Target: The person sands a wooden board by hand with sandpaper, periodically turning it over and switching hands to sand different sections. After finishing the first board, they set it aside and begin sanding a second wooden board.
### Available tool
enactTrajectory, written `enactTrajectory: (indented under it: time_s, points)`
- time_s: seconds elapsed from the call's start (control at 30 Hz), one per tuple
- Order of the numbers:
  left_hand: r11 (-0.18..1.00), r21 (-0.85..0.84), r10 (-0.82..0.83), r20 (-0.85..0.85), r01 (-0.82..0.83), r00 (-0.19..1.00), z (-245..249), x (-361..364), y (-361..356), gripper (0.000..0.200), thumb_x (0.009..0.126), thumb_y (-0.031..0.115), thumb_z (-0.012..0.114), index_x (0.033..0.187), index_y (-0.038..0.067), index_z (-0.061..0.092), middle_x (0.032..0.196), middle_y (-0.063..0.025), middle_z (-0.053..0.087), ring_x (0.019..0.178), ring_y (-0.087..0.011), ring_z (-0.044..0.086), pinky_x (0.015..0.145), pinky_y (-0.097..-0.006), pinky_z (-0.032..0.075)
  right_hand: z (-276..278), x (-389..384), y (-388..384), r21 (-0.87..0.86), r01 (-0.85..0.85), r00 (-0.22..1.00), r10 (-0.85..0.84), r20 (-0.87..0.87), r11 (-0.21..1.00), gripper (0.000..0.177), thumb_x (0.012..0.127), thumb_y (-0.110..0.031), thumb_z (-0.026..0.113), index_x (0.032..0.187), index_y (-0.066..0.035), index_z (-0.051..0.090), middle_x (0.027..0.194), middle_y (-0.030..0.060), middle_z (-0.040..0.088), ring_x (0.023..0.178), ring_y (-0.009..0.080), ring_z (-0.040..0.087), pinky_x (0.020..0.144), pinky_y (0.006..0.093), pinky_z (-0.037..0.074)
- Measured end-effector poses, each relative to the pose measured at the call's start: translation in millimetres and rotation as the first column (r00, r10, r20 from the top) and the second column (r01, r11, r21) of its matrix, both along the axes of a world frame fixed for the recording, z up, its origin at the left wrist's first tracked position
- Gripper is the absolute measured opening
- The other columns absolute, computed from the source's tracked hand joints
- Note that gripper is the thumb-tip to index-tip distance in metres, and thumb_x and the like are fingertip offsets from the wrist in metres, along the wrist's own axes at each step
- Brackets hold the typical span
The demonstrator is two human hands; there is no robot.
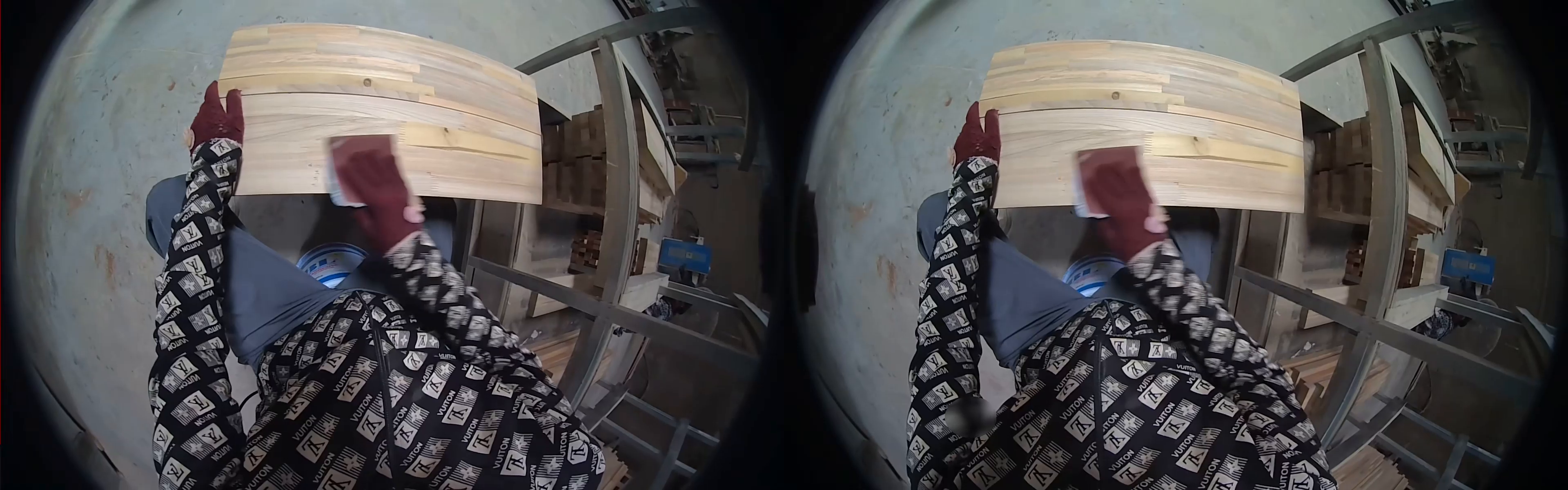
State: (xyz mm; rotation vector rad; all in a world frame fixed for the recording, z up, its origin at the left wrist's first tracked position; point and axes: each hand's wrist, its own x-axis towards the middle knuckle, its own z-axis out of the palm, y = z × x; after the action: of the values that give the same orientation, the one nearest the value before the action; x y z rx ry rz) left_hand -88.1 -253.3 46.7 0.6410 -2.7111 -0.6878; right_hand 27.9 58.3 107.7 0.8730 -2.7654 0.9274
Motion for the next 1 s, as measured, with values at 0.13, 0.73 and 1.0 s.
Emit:
enactTrajectory:
  time_s: [0.13,0.73,1.0]
  points:
    - [1.0,0.017,0.007,0.003,-0.007,1.0,2,-1,3,0.057,0.097,0.047,0.051,0.138,0.009,0.049,0.117,-0.025,0.066,0.106,-0.0424,0.065,0.091,-0.0513,0.051,-43,-5,146,-0.037,0.457,0.866,-0.454,-0.208,0.889,0.044,0.085,-0.005,0.068,0.129,-0.003,0.063,0.13,0.0203,0.062,0.128,0.0391,0.053,0.113,0.0448,0.037]
    - [0.996,0.078,-0.042,-0.034,0.045,0.999,-10,-6,-7,0.053,0.097,0.048,0.05,0.136,0.012,0.051,0.118,-0.0229,0.067,0.106,-0.0421,0.065,0.091,-0.0503,0.05,5,-30,-2,0.051,-0.072,0.997,0.071,0.008,0.996,0.063,0.07,-0.004,0.067,0.133,-0.007,0.058,0.14,0.017,0.054,0.137,0.0364,0.044,0.118,0.0498,0.029]
    - [1.0,0.031,-0.006,-0.008,0.007,1.0,-7,-4,-3,0.048,0.099,0.047,0.047,0.135,0.015,0.051,0.11,-0.0222,0.069,0.101,-0.042,0.066,0.086,-0.0506,0.051,-29,-82,243,-0.065,0.506,0.773,-0.486,-0.408,0.86,0.043,0.085,0.0,0.065,0.128,-0.002,0.061,0.131,0.0213,0.061,0.125,0.0347,0.055,0.108,0.0413,0.042]
